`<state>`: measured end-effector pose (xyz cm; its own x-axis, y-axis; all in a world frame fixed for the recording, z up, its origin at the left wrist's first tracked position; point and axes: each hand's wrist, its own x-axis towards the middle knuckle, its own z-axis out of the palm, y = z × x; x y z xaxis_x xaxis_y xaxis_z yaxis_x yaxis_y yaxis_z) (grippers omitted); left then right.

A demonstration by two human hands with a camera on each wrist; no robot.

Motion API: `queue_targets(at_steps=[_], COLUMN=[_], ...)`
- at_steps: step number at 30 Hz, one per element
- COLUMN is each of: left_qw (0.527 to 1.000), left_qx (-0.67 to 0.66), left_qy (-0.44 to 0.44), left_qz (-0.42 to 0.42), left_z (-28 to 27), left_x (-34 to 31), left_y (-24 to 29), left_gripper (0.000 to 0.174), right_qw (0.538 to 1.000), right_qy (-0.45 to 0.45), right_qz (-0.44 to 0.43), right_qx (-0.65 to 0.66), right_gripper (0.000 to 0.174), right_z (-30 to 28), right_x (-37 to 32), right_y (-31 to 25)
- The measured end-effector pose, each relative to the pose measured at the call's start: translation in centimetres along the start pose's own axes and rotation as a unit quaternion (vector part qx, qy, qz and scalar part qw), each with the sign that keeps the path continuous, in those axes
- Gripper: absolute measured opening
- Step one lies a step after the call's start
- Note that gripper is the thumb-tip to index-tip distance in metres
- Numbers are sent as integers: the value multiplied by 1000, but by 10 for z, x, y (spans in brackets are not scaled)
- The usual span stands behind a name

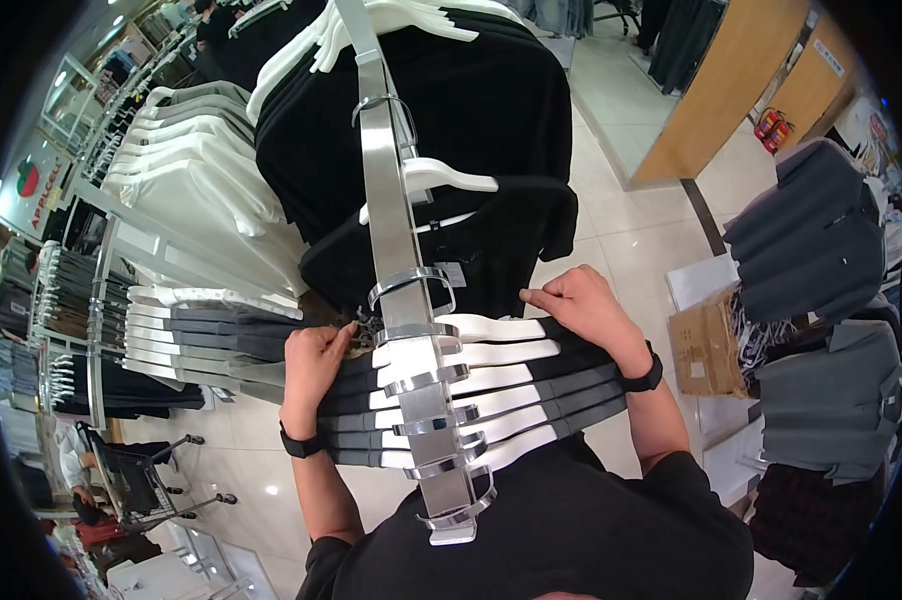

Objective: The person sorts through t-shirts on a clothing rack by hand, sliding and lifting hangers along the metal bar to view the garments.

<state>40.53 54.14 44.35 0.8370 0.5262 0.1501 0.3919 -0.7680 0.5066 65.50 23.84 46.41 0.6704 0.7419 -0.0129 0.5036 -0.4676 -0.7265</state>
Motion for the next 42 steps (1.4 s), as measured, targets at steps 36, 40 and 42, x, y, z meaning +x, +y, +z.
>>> queue_targets(at_steps=[36,40,42], left_qw=[985,988,989], left_qx=[148,131,118], left_qy=[-17,-28,-32], left_qz=[82,78,84], left_z=[12,7,6], left_x=[52,51,50], left_y=[-25,-19,-19], left_gripper=[130,123,121], right_qw=[955,957,958], right_qy=[68,76,80], right_qz=[-121,-117,-117], right_qx=[-262,-253,-251], right_gripper=[101,100,100], right_z=[8,9,9], right_x=[74,73,73], right_y=[15,15,16])
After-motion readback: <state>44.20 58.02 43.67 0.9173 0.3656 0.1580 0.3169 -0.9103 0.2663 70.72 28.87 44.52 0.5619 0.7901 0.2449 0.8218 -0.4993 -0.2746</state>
